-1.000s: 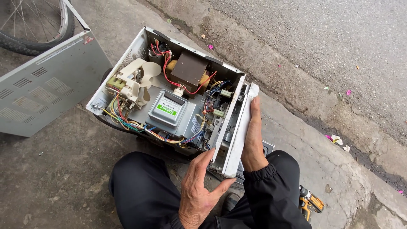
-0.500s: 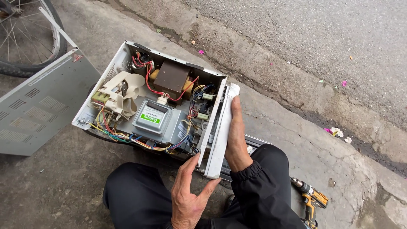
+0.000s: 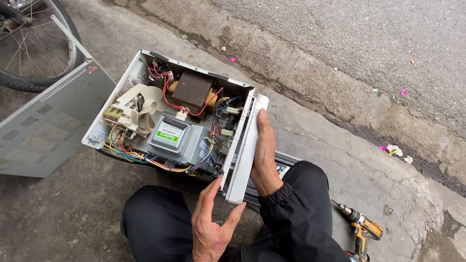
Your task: Inspecting a microwave timer and installing it into the control panel assembly of a disassembled microwave oven.
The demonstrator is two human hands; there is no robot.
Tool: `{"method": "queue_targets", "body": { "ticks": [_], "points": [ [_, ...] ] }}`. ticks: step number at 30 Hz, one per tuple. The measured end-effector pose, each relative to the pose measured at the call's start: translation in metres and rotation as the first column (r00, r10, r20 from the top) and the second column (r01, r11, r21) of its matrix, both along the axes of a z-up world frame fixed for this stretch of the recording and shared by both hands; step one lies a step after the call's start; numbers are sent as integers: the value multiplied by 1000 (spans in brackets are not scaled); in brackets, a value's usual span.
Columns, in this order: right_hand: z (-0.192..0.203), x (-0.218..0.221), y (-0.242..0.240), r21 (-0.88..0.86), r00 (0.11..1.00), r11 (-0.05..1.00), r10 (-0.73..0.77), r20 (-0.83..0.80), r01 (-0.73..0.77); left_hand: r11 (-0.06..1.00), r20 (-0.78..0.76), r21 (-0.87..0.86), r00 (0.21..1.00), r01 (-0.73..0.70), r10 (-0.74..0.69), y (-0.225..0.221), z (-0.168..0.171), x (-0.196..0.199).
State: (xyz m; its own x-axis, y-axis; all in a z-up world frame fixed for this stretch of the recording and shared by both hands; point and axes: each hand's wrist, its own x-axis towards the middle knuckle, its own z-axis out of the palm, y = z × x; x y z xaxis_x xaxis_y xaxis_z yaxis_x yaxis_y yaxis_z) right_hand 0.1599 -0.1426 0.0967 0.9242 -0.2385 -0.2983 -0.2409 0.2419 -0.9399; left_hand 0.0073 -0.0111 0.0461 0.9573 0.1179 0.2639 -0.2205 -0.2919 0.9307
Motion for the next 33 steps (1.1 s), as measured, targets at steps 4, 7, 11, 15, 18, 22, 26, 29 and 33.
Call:
{"method": "queue_targets", "body": {
  "ticks": [4, 7, 11, 15, 18, 22, 26, 29, 33],
  "points": [
    [-4, 0, -1, -36, 1000, 999, 17, 16, -16, 1000, -17, -6, 1000, -6, 6, 0, 3, 0],
    [-7, 1, 0, -17, 999, 1000, 2, 53, -1, 1000, -1, -4, 1000, -8, 8, -1, 4, 0],
    [-13, 1, 0, -41, 997, 999, 1, 83, 2, 1000, -2, 2, 1000, -15, 15, 0, 5, 0],
    [-3, -1, 3, -50, 999, 999, -17, 28, 19, 1000, -1, -18, 1000, -6, 6, 2, 10, 3],
    [-6, -1, 2, -45, 1000, 999, -23, 21, 24, 1000, -20, -14, 1000, -7, 6, 2, 9, 2],
    [-6, -1, 1, -22, 999, 999, -47, 7, 47, 999, -37, -31, 999, 13, -15, 1, 9, 3],
    [0, -2, 1, 18, 998, 998, -52, -19, 53, 999, -64, -36, 998, -1, -1, -1, 7, 1],
    [11, -1, 1, 42, 995, 998, -35, -90, 39, 1000, -78, -21, 997, -12, 10, -1, 10, 1],
    [19, -2, -7, 158, 973, 985, -27, -229, 64, 995, -51, 66, 996, -74, 77, 4, 25, 14]
  ]
}}
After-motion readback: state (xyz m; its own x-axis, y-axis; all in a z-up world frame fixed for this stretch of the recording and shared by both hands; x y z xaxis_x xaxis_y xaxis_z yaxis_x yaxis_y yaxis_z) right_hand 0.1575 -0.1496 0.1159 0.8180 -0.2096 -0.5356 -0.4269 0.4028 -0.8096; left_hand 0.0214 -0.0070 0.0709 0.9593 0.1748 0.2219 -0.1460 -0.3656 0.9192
